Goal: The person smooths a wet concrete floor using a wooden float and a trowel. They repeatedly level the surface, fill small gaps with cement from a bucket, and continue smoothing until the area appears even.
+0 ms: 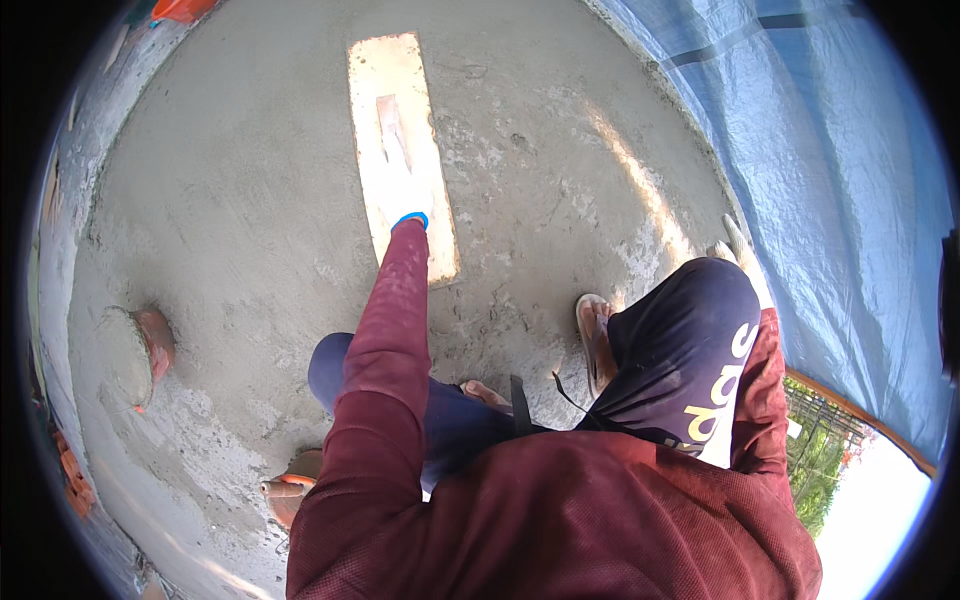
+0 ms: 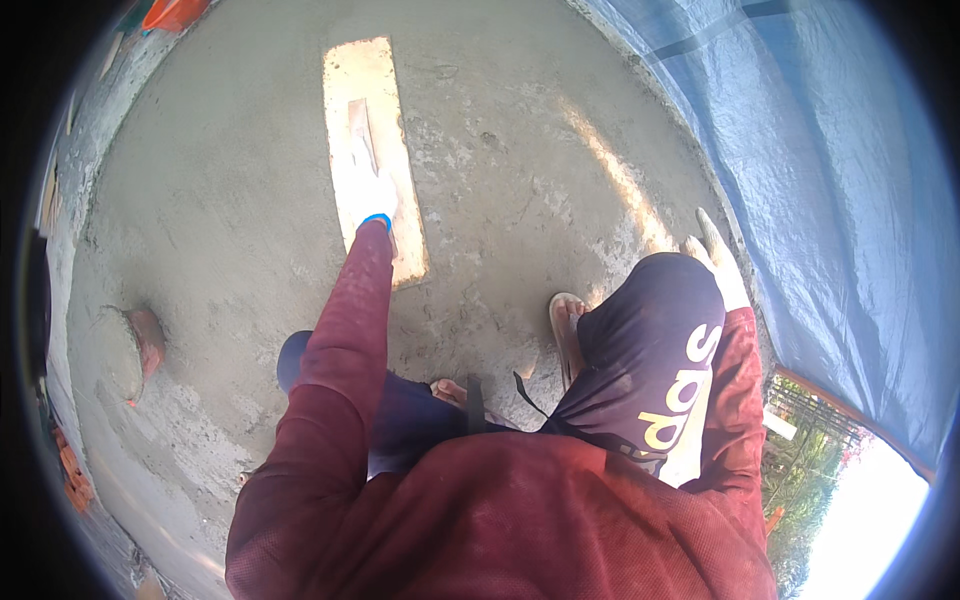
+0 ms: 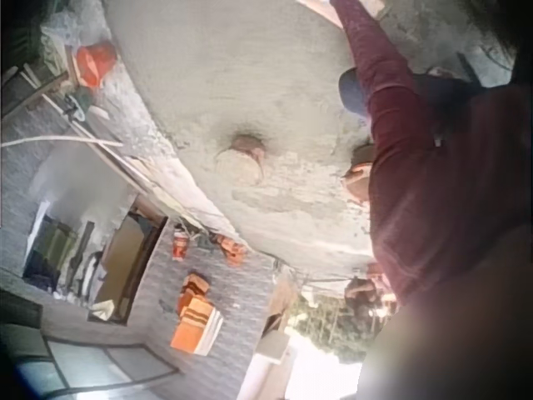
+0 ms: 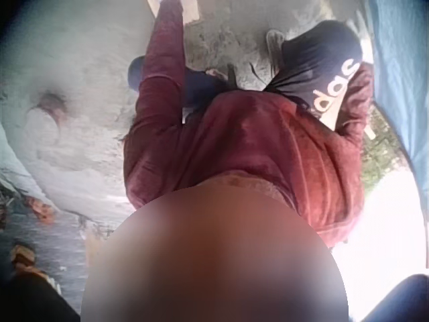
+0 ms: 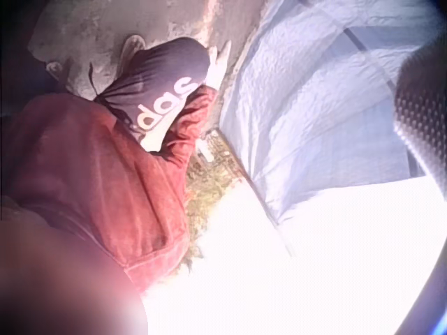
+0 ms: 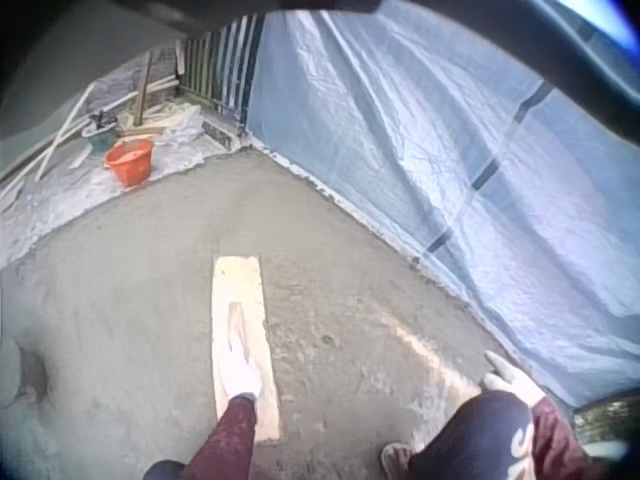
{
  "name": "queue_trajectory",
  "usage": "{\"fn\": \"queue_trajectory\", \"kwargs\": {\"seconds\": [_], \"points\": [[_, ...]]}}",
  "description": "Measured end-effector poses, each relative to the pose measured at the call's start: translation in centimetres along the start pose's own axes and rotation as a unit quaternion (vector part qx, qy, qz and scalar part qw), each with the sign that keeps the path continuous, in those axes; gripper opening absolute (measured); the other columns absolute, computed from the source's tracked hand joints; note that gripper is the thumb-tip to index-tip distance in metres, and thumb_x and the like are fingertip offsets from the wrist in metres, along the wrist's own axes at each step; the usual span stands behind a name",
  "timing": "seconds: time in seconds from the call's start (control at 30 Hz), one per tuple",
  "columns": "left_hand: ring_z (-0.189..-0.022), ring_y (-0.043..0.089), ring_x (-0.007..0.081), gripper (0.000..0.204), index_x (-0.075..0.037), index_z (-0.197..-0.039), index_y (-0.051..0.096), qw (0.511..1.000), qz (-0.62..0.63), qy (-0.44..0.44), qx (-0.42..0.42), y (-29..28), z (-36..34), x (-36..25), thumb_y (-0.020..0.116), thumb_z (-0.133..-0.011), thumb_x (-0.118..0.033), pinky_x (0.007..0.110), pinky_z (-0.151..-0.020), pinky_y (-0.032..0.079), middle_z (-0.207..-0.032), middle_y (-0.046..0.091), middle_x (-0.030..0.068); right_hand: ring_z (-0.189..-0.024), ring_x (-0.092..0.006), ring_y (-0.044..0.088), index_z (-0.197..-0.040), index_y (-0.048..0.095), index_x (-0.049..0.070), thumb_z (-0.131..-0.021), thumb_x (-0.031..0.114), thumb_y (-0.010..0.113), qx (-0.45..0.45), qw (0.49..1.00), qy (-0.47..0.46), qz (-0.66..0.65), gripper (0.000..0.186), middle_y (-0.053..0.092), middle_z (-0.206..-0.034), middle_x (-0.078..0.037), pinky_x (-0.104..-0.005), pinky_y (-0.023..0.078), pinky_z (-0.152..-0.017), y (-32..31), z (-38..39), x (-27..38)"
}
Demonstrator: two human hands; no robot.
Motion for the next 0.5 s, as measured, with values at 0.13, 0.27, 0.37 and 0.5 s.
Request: {"fn": "queue_trajectory", "kwargs": {"seconds": [0.13, 0.27, 0.37, 0.5], "points": [[-0.148, 0.043, 0.0406, 0.081, -0.028, -0.172, 0.014, 0.997, -0.042, 0.027, -0.055, 0.1, -5.7, -1.2, 0.058, -0.104, -0.030, 0.050, -0.126, 0.030, -0.167, 0.037, 0.0186, -0.122, -0.0231, 0.064, -0.163, 0.042, 0.005, -0.108, 0.033, 0.062, 0.064, 0.995, 0.029, 0.069, 0.065, 0.062, -0.146, -0.015, -0.0396, 0.045, -0.114, 4.6, -2.5, 1.2], [-0.153, 0.035, 0.0440, 0.090, -0.026, -0.173, 0.006, 0.996, -0.035, -0.077, -0.036, 5.1, 1.9, -7.6, 0.059, -0.103, -0.043, 0.051, -0.126, 0.031, -0.169, 0.029, 0.0265, -0.138, -0.0278, 0.056, -0.162, 0.043, 0.007, -0.109, 0.038, 0.058, 0.192, 0.967, -0.166, -0.035, 0.063, 0.057, -0.154, -0.018, -0.0401, 0.040, -0.119, 16.3, -10.0, 8.9], [-0.156, 0.033, 0.0406, 0.081, -0.017, -0.173, 0.011, 0.980, -0.014, -0.156, 0.125, 13.2, 5.9, -12.4, 0.040, -0.108, -0.057, 0.054, -0.127, 0.027, -0.169, 0.030, 0.0251, -0.156, -0.0366, 0.036, -0.162, 0.042, 0.007, -0.110, 0.040, 0.052, 0.193, 0.939, -0.271, 0.090, 0.062, 0.041, -0.166, -0.021, -0.0395, 0.031, -0.127, 24.9, -14.5, 9.8], [-0.151, 0.042, 0.0343, 0.092, -0.009, -0.166, 0.036, 0.704, 0.622, -0.291, 0.181, 15.4, 4.6, -10.4, 0.032, -0.104, -0.078, 0.050, -0.122, 0.036, -0.164, 0.042, 0.0236, -0.156, -0.0432, 0.032, -0.164, 0.036, 0.007, -0.106, 0.040, 0.058, 0.077, 0.963, -0.247, 0.074, 0.071, 0.031, -0.169, -0.026, -0.0442, 0.028, -0.129, 29.5, -16.5, 5.4]]}}
Point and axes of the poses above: each hand's wrist, its own z-axis away from the middle knuckle, its own y-axis out of the palm, x = y × z, the point moved 7 cm from there along -z, towards the middle knuckle
